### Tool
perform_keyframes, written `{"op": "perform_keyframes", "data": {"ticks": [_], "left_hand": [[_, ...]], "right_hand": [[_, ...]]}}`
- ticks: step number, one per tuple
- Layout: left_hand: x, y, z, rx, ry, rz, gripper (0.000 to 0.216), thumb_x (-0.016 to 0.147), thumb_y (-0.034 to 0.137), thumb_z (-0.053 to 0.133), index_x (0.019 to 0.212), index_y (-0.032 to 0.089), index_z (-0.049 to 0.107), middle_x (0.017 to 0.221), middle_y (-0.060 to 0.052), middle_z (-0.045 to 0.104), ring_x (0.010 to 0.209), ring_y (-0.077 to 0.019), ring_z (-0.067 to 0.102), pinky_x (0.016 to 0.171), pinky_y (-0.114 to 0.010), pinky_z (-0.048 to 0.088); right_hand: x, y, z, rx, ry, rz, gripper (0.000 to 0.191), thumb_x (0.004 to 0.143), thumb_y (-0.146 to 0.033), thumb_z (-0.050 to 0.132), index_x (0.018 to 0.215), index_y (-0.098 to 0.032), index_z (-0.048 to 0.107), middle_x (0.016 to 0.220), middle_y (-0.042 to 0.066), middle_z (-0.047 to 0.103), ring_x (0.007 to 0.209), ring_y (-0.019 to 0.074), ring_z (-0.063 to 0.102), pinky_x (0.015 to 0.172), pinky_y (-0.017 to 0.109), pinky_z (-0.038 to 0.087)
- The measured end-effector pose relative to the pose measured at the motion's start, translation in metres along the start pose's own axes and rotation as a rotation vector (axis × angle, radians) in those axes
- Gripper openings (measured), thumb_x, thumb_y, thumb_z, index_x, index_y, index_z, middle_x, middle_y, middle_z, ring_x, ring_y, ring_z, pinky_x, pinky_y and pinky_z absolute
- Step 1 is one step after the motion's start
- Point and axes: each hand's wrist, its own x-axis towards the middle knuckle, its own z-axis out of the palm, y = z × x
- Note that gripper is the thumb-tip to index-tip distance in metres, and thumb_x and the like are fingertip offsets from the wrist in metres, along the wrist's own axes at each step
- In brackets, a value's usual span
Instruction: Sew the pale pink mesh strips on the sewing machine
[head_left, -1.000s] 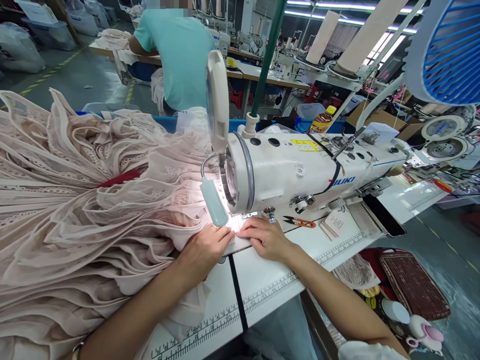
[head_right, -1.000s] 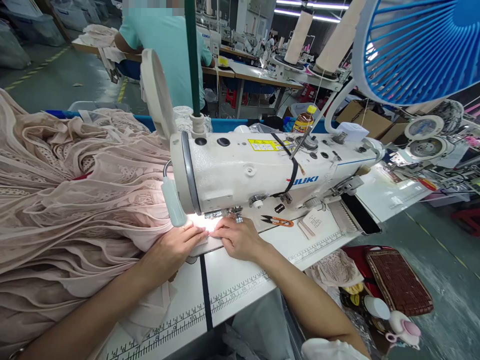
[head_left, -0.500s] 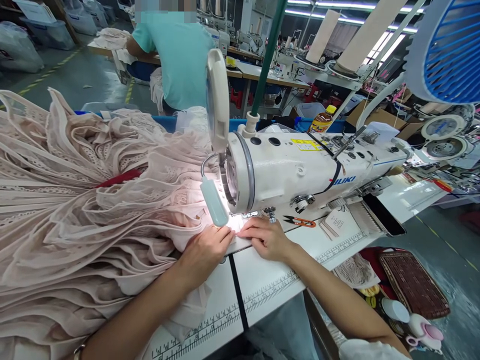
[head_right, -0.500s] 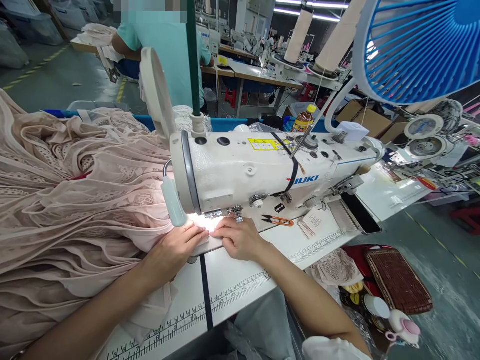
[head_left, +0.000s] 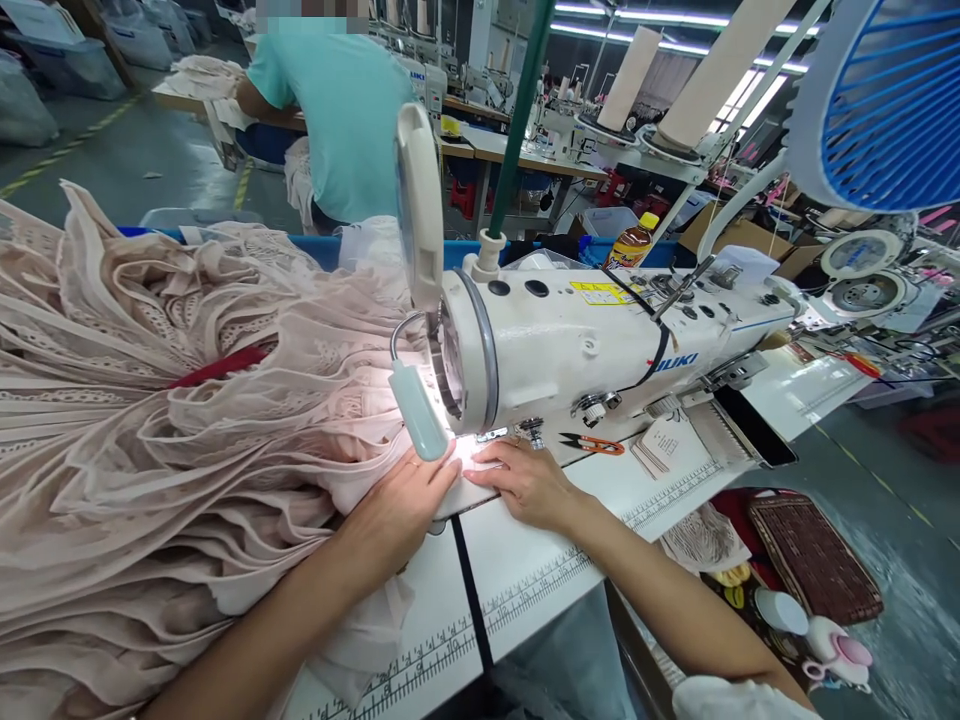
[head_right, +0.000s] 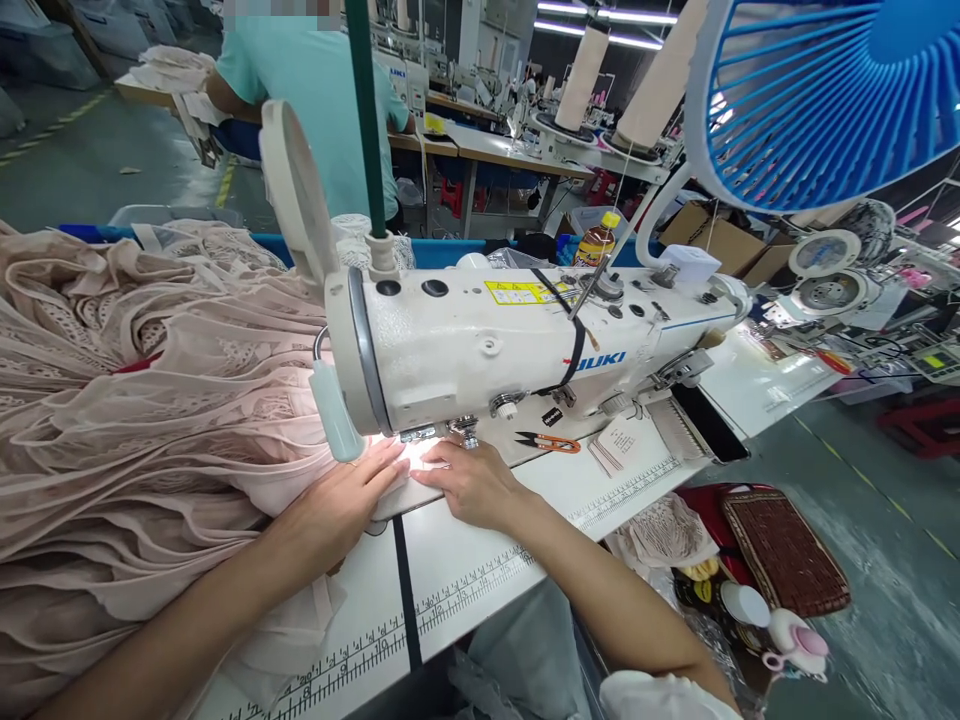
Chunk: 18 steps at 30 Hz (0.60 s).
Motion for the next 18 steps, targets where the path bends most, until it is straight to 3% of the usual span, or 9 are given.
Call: {"op": "perform_keyframes", "data": {"ticks": [10,15,18], "left_hand": [[0.005,-0.004,-0.006,-0.062,-0.013,-0.021,0.043,0.084,0.002,0.044,0.121,0.017,0.058,0.127,-0.015,0.064,0.116,-0.0275,0.059,0.092,-0.04,0.052],[0.006,-0.007,-0.003,-0.054,-0.033,-0.078,0.043,0.078,0.004,0.057,0.118,0.019,0.058,0.124,-0.014,0.063,0.112,-0.0294,0.059,0.091,-0.042,0.051],[0.007,-0.006,-0.004,0.016,-0.019,-0.078,0.037,0.083,0.007,0.054,0.118,0.019,0.056,0.123,-0.013,0.063,0.111,-0.0296,0.058,0.089,-0.042,0.051]], "right_hand": [[0.002,-0.001,-0.004,0.02,-0.099,0.036,0.041,0.089,-0.005,0.052,0.117,-0.029,0.069,0.122,0.002,0.069,0.117,0.0183,0.059,0.083,0.028,0.054],[0.007,-0.005,-0.008,0.007,-0.128,0.104,0.046,0.089,-0.002,0.046,0.119,-0.029,0.068,0.127,0.002,0.068,0.119,0.0187,0.058,0.095,0.034,0.051],[0.01,-0.007,-0.008,-0.008,-0.15,0.131,0.05,0.087,-0.001,0.044,0.122,-0.028,0.066,0.128,0.003,0.067,0.119,0.0192,0.058,0.099,0.036,0.049]]}}
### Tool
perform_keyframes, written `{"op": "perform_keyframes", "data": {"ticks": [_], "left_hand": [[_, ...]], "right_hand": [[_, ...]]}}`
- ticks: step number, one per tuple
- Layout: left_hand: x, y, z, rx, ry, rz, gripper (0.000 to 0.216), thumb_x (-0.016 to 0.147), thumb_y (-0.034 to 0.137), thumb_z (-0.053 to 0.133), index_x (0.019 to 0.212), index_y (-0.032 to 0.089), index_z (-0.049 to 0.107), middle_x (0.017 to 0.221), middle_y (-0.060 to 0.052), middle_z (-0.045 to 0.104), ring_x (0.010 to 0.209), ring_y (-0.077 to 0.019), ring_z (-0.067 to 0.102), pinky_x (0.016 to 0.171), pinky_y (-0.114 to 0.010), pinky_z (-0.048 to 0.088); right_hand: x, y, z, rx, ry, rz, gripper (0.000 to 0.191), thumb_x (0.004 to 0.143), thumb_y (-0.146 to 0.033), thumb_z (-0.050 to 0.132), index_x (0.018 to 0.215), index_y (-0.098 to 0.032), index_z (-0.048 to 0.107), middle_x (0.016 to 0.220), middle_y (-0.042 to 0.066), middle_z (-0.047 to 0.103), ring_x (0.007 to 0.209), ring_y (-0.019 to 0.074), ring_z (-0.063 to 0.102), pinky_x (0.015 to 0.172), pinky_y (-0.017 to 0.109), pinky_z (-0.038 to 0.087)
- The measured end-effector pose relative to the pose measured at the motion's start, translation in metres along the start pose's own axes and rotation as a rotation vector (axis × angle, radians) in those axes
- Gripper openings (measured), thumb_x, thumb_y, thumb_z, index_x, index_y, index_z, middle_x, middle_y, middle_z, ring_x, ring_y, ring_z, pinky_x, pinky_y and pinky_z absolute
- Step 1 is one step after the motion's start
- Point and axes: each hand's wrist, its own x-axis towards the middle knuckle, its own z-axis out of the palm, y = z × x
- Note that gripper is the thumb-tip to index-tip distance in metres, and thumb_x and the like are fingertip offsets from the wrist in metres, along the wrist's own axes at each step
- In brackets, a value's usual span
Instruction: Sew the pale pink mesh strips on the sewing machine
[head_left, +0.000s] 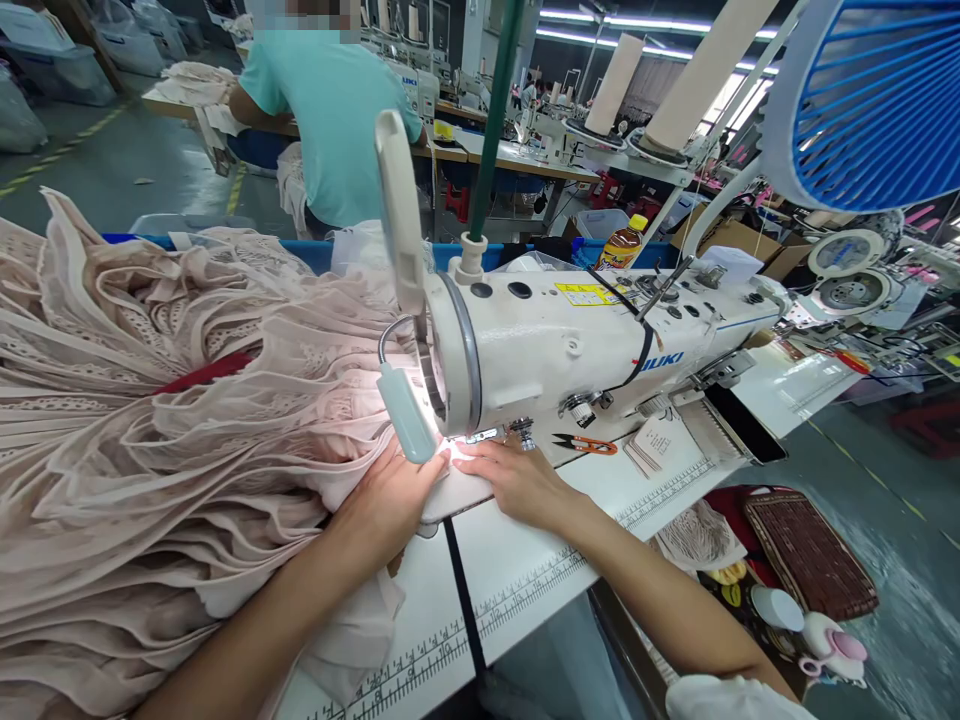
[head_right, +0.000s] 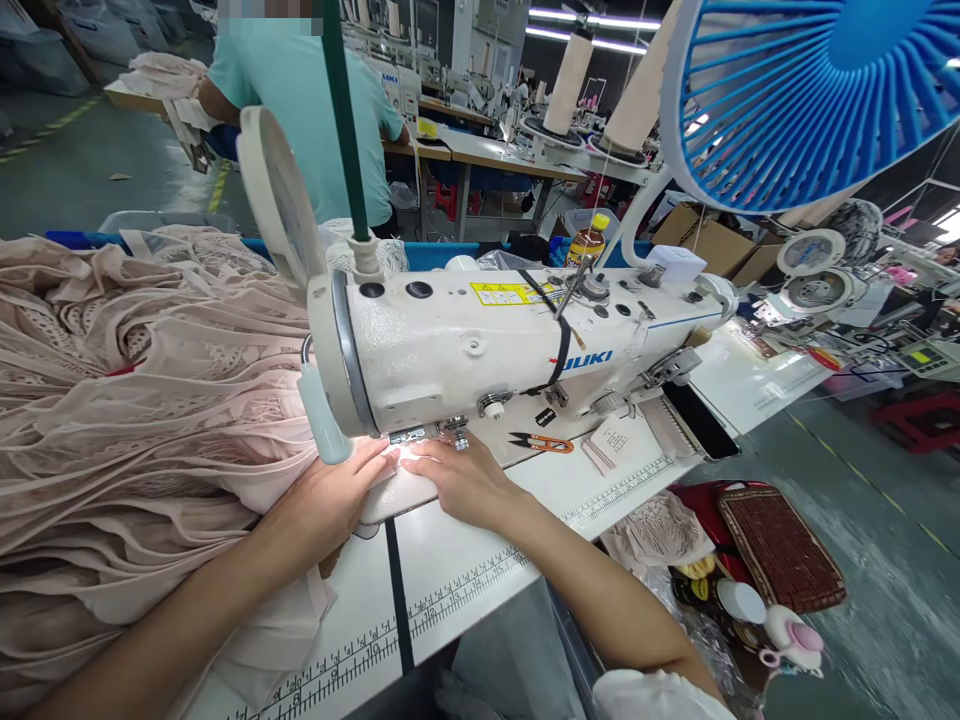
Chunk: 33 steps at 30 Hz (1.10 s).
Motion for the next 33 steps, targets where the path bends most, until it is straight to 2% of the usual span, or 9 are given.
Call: {"op": "perform_keyframes", "data": {"ticks": [4,8,14,19,24,27,31,33], "left_hand": [[0.005,0.006,-0.006,0.05,0.028,-0.033,0.026,0.093,0.01,0.042,0.112,0.019,0.057,0.114,-0.012,0.063,0.105,-0.027,0.058,0.086,-0.04,0.05],[0.008,0.01,-0.01,-0.052,0.077,-0.069,0.021,0.096,0.014,0.041,0.102,0.021,0.06,0.104,-0.008,0.063,0.099,-0.0233,0.057,0.082,-0.035,0.049],[0.001,0.01,-0.005,0.024,0.141,0.016,0.022,0.097,0.015,0.041,0.1,0.017,0.063,0.098,-0.009,0.064,0.097,-0.0238,0.055,0.08,-0.035,0.045],[0.0,0.013,-0.007,0.095,0.137,0.036,0.019,0.096,0.012,0.043,0.092,0.017,0.061,0.089,-0.007,0.062,0.086,-0.0225,0.054,0.072,-0.033,0.043],[0.001,0.017,-0.012,0.184,0.07,0.028,0.021,0.09,0.003,0.044,0.082,0.018,0.056,0.084,-0.006,0.06,0.081,-0.0218,0.055,0.072,-0.033,0.044],[0.003,0.025,-0.017,0.234,-0.007,-0.009,0.023,0.088,0.0,0.042,0.085,0.018,0.056,0.084,-0.006,0.061,0.081,-0.0226,0.058,0.073,-0.033,0.046],[0.009,0.039,-0.026,0.23,-0.257,-0.244,0.027,0.085,-0.003,0.04,0.096,0.015,0.058,0.084,-0.007,0.063,0.076,-0.0216,0.062,0.064,-0.031,0.047],[0.013,0.042,-0.029,0.215,-0.35,-0.346,0.028,0.085,-0.004,0.039,0.096,0.013,0.059,0.084,-0.01,0.064,0.076,-0.0217,0.065,0.062,-0.029,0.047]], "right_hand": [[0.002,-0.001,0.001,0.002,-0.024,0.04,0.052,0.087,-0.001,0.043,0.125,-0.028,0.064,0.125,0.002,0.067,0.112,0.0199,0.061,0.101,0.037,0.047],[0.004,0.001,0.005,0.007,-0.036,0.055,0.053,0.086,-0.001,0.045,0.128,-0.028,0.061,0.123,0.004,0.068,0.108,0.0218,0.063,0.103,0.041,0.045],[0.005,0.004,0.01,-0.076,-0.06,0.045,0.063,0.08,0.003,0.045,0.135,-0.026,0.055,0.118,0.006,0.069,0.104,0.0239,0.064,0.1,0.044,0.047],[0.005,0.001,0.01,-0.093,-0.075,0.018,0.063,0.08,0.004,0.04,0.137,-0.021,0.053,0.13,0.01,0.065,0.109,0.0239,0.062,0.094,0.04,0.053],[0.006,0.001,0.009,-0.094,-0.105,0.04,0.053,0.087,0.0,0.035,0.133,-0.018,0.053,0.126,0.012,0.066,0.11,0.0243,0.062,0.097,0.042,0.051],[0.007,0.003,0.008,-0.089,-0.141,0.095,0.051,0.086,-0.001,0.035,0.129,-0.02,0.056,0.119,0.012,0.068,0.107,0.0249,0.062,0.094,0.041,0.05],[0.011,0.004,0.006,-0.089,-0.215,0.195,0.052,0.085,-0.003,0.036,0.131,-0.018,0.054,0.114,0.013,0.068,0.101,0.0269,0.061,0.083,0.039,0.048],[0.015,0.004,0.005,-0.081,-0.259,0.258,0.048,0.086,-0.007,0.038,0.13,-0.017,0.054,0.104,0.013,0.068,0.092,0.0269,0.06,0.075,0.036,0.046]]}}
